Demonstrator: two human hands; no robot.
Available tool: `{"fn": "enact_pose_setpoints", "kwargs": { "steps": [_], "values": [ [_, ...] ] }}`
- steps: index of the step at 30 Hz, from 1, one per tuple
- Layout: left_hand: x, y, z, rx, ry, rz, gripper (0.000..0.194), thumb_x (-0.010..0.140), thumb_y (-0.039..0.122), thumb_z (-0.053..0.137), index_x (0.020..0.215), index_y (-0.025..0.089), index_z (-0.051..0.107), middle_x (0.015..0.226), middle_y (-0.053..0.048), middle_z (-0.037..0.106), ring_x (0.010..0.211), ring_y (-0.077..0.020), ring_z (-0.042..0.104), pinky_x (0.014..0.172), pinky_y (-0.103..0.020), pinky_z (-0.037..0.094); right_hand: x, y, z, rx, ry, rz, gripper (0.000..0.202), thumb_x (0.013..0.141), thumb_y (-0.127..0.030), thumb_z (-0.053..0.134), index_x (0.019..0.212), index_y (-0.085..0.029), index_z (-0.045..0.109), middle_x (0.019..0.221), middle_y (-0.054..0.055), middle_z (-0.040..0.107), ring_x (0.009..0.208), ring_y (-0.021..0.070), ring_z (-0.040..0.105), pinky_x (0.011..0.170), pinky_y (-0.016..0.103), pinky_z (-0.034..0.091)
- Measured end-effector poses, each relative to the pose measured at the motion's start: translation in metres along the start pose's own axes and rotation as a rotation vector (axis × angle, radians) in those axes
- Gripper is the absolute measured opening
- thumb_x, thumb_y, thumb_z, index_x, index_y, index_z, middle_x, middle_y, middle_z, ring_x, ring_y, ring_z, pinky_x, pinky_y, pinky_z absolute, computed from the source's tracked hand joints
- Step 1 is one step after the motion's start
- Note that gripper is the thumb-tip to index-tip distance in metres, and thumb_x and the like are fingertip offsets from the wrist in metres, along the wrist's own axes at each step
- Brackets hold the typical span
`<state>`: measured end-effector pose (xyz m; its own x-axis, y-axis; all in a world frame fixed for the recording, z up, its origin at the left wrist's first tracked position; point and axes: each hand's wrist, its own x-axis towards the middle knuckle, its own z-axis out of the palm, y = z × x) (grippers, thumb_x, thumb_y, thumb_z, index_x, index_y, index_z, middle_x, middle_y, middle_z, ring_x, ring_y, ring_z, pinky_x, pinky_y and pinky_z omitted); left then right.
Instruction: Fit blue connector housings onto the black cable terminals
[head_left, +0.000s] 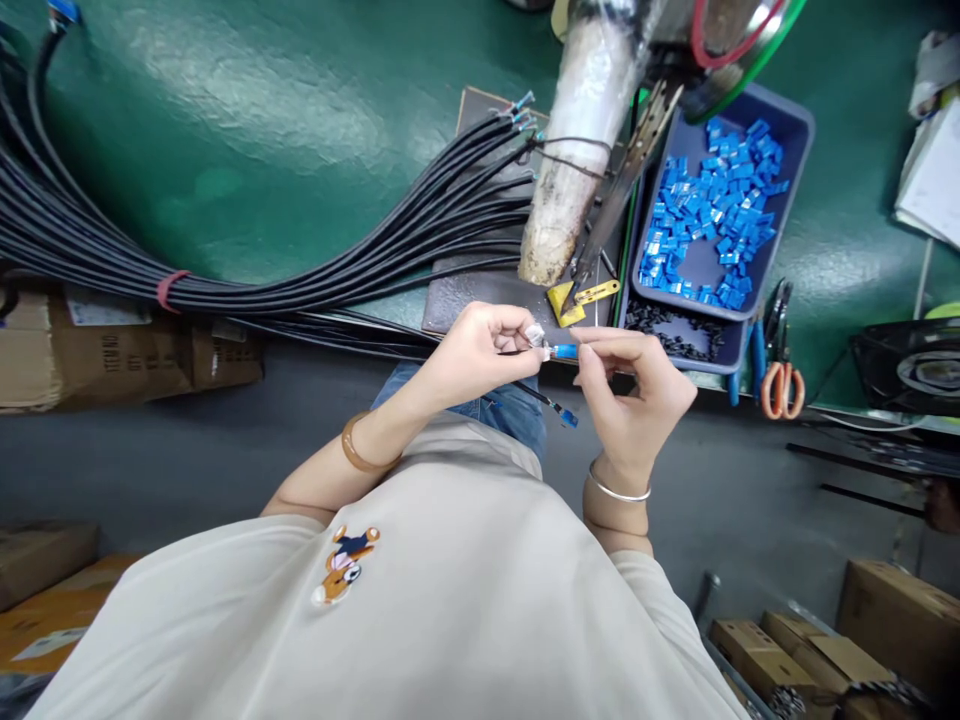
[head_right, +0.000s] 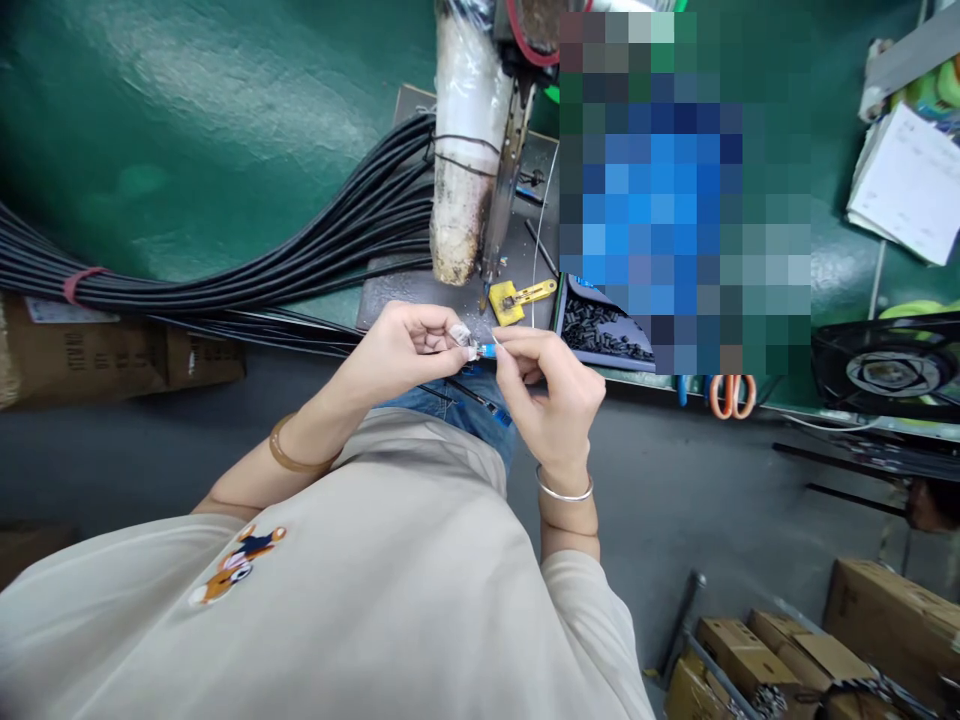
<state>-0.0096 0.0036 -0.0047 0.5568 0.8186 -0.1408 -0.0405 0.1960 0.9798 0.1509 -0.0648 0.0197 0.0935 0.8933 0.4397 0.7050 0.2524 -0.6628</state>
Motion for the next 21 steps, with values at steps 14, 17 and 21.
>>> {"fn": "enact_pose_setpoints", "kwargs": {
  "steps": [14, 17, 21],
  "values": [
    [-0.003, -0.002, -0.004, -0.079, 0.008, 0.031, 0.014, 0.077, 0.022, 0.068, 0.07, 0.014, 0.059, 0.058, 0.003, 0.051, 0.05, -0.0047, 0.043, 0.047, -0.018, 0.033, -0.004, -0.003, 0.0, -0.203, -0.003, -0.298, 0.019, 0.081, -0.008, 0.069, 0.093, -0.021, 0.064, 0.098, 0.002, 0.077, 0.089, 0.0135, 0.074, 0.077, 0.023, 0.057],
    [-0.003, 0.001, -0.002, -0.05, -0.018, 0.002, 0.016, 0.082, 0.025, 0.063, 0.071, 0.013, 0.061, 0.054, 0.004, 0.047, 0.048, -0.0044, 0.038, 0.046, -0.019, 0.03, -0.004, -0.001, 0.004, -0.218, 0.096, -0.24, 0.016, 0.082, -0.009, 0.067, 0.092, -0.022, 0.064, 0.102, 0.003, 0.076, 0.093, 0.0142, 0.074, 0.081, 0.024, 0.058],
    [0.0, 0.004, 0.0, -0.041, -0.015, 0.027, 0.018, 0.082, 0.024, 0.063, 0.068, 0.013, 0.059, 0.053, 0.005, 0.045, 0.048, -0.004, 0.036, 0.047, -0.019, 0.028, -0.006, 0.002, 0.01, -0.204, 0.08, -0.186, 0.016, 0.086, -0.01, 0.063, 0.094, -0.023, 0.064, 0.099, 0.001, 0.077, 0.091, 0.0125, 0.074, 0.079, 0.023, 0.058]
  ]
}}
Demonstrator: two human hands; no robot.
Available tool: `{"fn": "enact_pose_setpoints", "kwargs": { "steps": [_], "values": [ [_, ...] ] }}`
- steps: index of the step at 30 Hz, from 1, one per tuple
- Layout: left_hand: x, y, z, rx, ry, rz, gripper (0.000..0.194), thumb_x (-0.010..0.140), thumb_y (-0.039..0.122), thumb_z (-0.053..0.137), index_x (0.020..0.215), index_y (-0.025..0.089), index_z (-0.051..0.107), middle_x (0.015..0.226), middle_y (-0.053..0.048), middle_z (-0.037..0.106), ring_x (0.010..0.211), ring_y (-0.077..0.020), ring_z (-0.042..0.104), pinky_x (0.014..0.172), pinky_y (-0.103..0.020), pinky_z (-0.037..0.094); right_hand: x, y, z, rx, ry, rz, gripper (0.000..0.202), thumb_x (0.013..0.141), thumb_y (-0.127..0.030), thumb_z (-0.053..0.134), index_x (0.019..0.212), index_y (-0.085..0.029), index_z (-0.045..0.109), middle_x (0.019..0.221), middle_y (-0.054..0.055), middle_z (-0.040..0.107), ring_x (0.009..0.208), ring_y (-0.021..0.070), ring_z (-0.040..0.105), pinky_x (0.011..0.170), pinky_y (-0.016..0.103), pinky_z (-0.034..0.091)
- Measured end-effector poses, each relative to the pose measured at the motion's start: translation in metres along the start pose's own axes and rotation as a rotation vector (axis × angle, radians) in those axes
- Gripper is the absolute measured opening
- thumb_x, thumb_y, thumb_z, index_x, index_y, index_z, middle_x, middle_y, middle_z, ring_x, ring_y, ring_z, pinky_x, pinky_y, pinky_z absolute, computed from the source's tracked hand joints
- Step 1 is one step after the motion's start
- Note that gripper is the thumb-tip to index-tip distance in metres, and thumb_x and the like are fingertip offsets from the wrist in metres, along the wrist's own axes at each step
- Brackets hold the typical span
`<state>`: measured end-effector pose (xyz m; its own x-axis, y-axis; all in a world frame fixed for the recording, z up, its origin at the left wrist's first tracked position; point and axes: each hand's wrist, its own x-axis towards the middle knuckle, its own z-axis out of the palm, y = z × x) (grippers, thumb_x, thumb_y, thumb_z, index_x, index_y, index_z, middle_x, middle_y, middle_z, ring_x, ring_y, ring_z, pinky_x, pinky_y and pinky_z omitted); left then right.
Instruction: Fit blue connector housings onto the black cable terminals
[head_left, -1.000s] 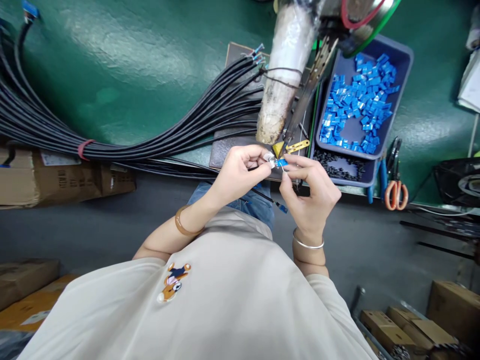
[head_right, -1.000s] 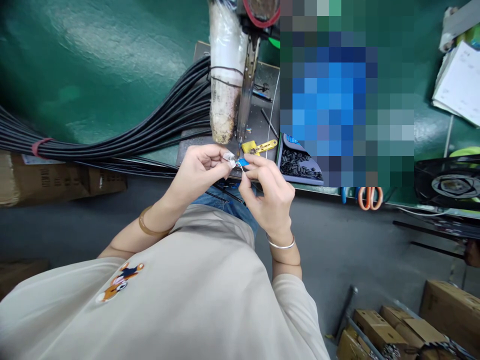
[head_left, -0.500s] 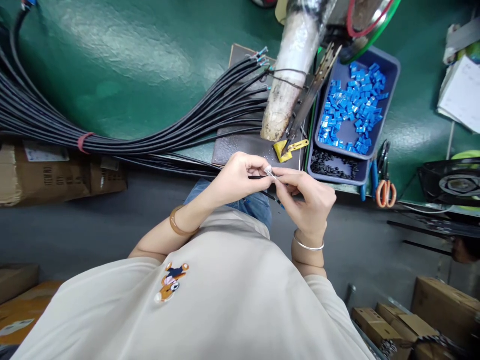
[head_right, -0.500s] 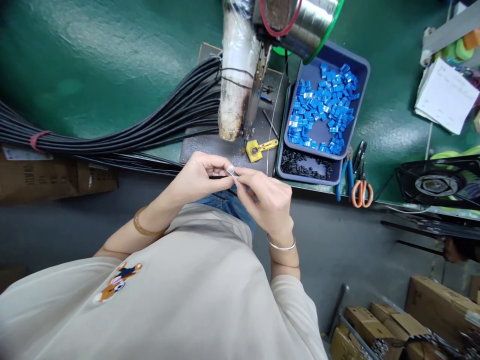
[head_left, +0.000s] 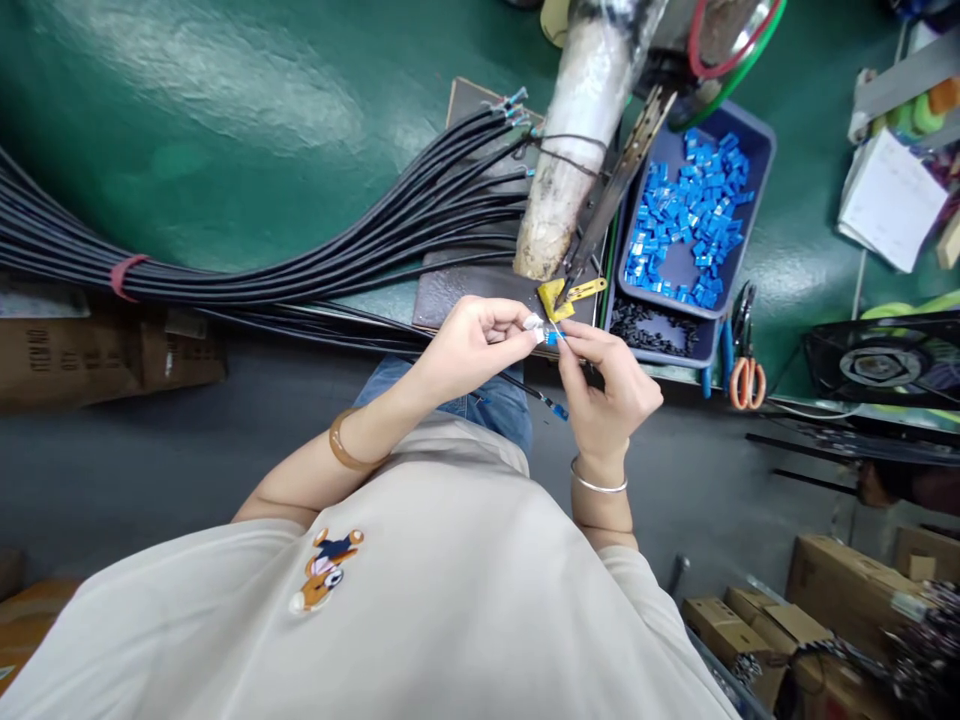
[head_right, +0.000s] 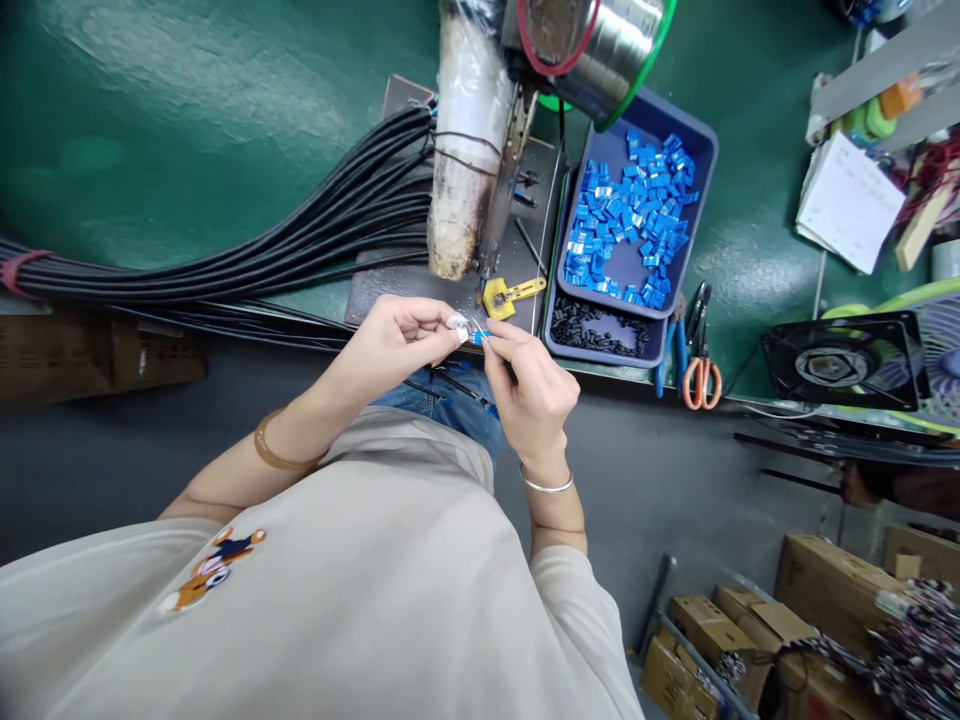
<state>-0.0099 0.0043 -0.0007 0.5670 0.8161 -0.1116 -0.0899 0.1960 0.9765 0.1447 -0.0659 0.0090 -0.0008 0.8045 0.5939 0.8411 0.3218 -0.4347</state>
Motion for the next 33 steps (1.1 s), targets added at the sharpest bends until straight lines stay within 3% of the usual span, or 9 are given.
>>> {"fn": "enact_pose_setpoints", "kwargs": {
  "steps": [8, 17, 33],
  "values": [
    [0.007, 0.002, -0.001, -0.051, -0.049, 0.009, 0.018, 0.081, 0.019, 0.065, 0.065, 0.012, 0.06, 0.056, 0.001, 0.057, 0.053, -0.0046, 0.051, 0.053, -0.015, 0.04, -0.002, 0.003, 0.007, 0.025, 0.044, 0.011, 0.019, 0.085, -0.007, 0.063, 0.097, -0.023, 0.063, 0.103, 0.002, 0.076, 0.096, 0.0135, 0.074, 0.082, 0.024, 0.059],
    [0.012, 0.003, 0.007, -0.092, 0.109, 0.063, 0.012, 0.077, 0.011, 0.062, 0.066, 0.012, 0.06, 0.054, 0.004, 0.053, 0.047, -0.0026, 0.046, 0.045, -0.013, 0.037, 0.003, 0.003, 0.004, 0.137, -0.016, 0.067, 0.013, 0.085, -0.01, 0.061, 0.084, -0.023, 0.057, 0.114, 0.005, 0.073, 0.092, 0.0154, 0.074, 0.081, 0.031, 0.063],
    [0.013, 0.002, 0.007, -0.086, 0.186, 0.073, 0.003, 0.074, 0.013, 0.065, 0.071, 0.012, 0.064, 0.056, 0.004, 0.053, 0.048, -0.0029, 0.044, 0.045, -0.015, 0.034, 0.01, 0.002, 0.004, 0.102, 0.008, 0.003, 0.018, 0.081, -0.006, 0.065, 0.086, -0.022, 0.059, 0.114, 0.005, 0.073, 0.095, 0.0151, 0.073, 0.083, 0.028, 0.062]
  ]
}}
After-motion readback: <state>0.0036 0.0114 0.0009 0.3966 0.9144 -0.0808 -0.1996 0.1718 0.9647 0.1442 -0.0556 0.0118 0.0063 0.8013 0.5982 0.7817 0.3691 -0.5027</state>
